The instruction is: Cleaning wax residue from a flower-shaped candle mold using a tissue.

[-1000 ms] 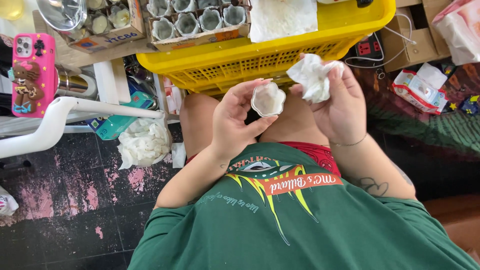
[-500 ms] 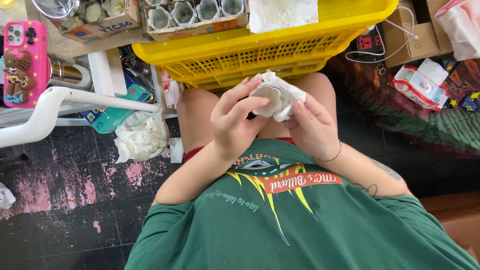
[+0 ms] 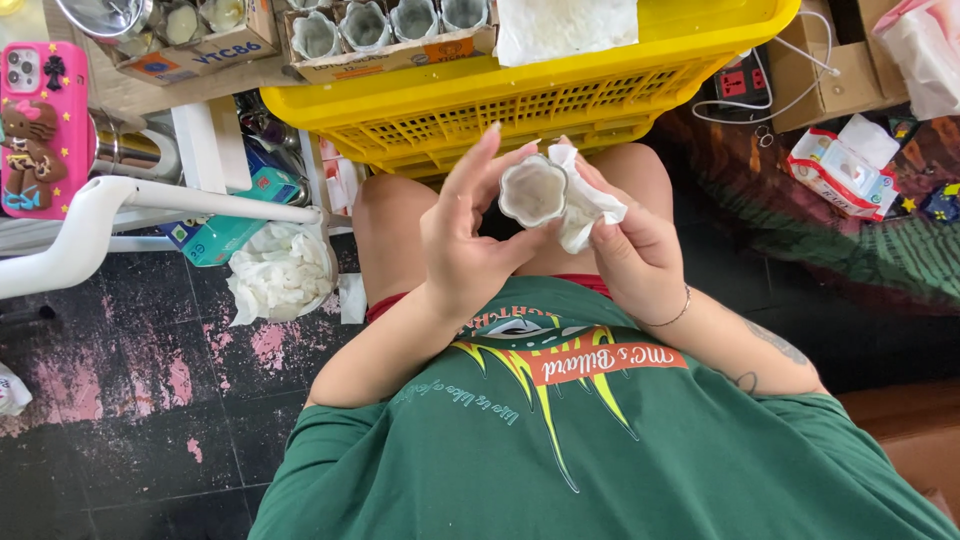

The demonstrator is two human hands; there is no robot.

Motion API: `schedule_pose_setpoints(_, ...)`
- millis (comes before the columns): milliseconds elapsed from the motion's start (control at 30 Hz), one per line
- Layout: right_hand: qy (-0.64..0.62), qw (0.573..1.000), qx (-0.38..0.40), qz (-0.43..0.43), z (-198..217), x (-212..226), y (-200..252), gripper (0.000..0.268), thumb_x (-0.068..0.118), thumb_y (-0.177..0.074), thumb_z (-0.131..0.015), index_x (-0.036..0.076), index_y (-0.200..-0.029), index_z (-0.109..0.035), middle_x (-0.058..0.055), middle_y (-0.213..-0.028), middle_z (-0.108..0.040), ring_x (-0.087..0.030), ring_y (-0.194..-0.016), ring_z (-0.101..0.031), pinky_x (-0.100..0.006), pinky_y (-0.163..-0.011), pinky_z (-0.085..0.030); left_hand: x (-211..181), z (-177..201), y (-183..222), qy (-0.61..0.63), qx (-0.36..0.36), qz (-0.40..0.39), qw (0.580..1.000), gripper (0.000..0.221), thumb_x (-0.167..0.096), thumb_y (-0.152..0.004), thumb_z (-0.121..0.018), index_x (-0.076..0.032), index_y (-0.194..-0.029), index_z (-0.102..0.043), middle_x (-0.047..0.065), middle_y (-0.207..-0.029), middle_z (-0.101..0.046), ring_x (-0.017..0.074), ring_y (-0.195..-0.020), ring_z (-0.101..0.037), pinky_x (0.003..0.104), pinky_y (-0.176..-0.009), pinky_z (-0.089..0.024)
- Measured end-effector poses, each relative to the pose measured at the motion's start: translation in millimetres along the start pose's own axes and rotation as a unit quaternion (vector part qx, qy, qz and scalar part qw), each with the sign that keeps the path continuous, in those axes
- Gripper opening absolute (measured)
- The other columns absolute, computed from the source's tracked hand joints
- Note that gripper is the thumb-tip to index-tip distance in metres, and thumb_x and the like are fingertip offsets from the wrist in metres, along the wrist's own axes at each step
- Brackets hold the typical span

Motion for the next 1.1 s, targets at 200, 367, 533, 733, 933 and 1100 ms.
schedule_pose_setpoints(200,0.113,0.99,-0.027,0.078,2,16,-2,0.041,0.015,-0.118,-0.046,-0.007,-0.152,-0.045,-0.022,-0.17,-0.034,-0.032,-0.159,-0.03,-0.042,-0.133,-0.026,4,0,2,0.08,0.017,0.044,0.996,0.093,0.004,-0.098,-0.083,-0.01,-0.164,-0.018,0.019,-0.145,-0.061,0.0196,-0.128,-0.067,0.033,-0.112,-0.058)
schedule_pose_setpoints(367,0.066,0.991,-0.078,0.089,28,16,14,0.028,0.019,-0.114,-0.047,-0.004,-0.118,-0.062,-0.028,-0.151,-0.054,-0.027,-0.121,-0.065,-0.038,-0.111,-0.051,3,1,1,0.184,0.023,0.081,0.979,0.097,0.008,-0.098,-0.08,-0.01,-0.166,-0.013,0.02,-0.146,-0.059,0.0203,-0.13,-0.064,0.035,-0.114,-0.053)
schedule_pose_setpoints(533,0.215,0.964,0.063,0.14,-5,49,6,0.024,0.016,-0.103,-0.049,-0.001,-0.098,-0.065,-0.034,-0.156,-0.044,-0.02,-0.1,-0.075,-0.035,-0.094,-0.059,6,-3,1,0.301,0.019,0.119,0.946,0.101,0.011,-0.098,-0.076,-0.011,-0.171,-0.011,0.021,-0.151,-0.055,0.0213,-0.136,-0.059,0.037,-0.116,-0.05)
schedule_pose_setpoints(733,0.287,0.933,0.182,0.115,-38,50,0,0.02,0.007,-0.101,-0.051,-0.003,-0.093,-0.067,-0.037,-0.168,-0.006,-0.026,-0.119,-0.072,-0.041,-0.106,-0.057,6,-3,2,0.173,0.004,0.069,0.982,0.086,0.011,-0.097,-0.076,-0.01,-0.166,-0.028,0.016,-0.153,-0.053,0.0185,-0.136,-0.059,0.035,-0.115,-0.054)
schedule_pose_setpoints(933,0.277,0.936,0.203,0.083,-41,39,3,0.02,0.002,-0.098,-0.05,-0.004,-0.095,-0.069,-0.036,-0.169,-0.003,-0.035,-0.132,-0.065,-0.041,-0.106,-0.058,-47,7,-3,-0.308,-0.073,-0.165,0.934,0.071,0.001,-0.08,-0.087,0.002,-0.142,-0.055,0.017,-0.134,-0.068,0.0279,-0.123,-0.07,0.032,-0.103,-0.056)
schedule_pose_setpoints(1100,0.377,0.902,0.184,0.1,-45,39,3,0.012,0.002,-0.096,-0.058,-0.002,-0.089,-0.068,-0.04,-0.165,-0.01,-0.029,-0.12,-0.073,-0.039,-0.104,-0.058,-53,2,-3,-0.37,-0.081,-0.189,0.906,0.067,-0.003,-0.084,-0.09,0.001,-0.141,-0.056,0.013,-0.133,-0.069,0.0287,-0.121,-0.071,0.032,-0.101,-0.058)
Point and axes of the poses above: each hand's wrist, its own y-axis away from the middle knuckle, its own z-axis out of the back of the hand, x = y × z, the point moved 8 cm from there along -y, towards the middle knuckle
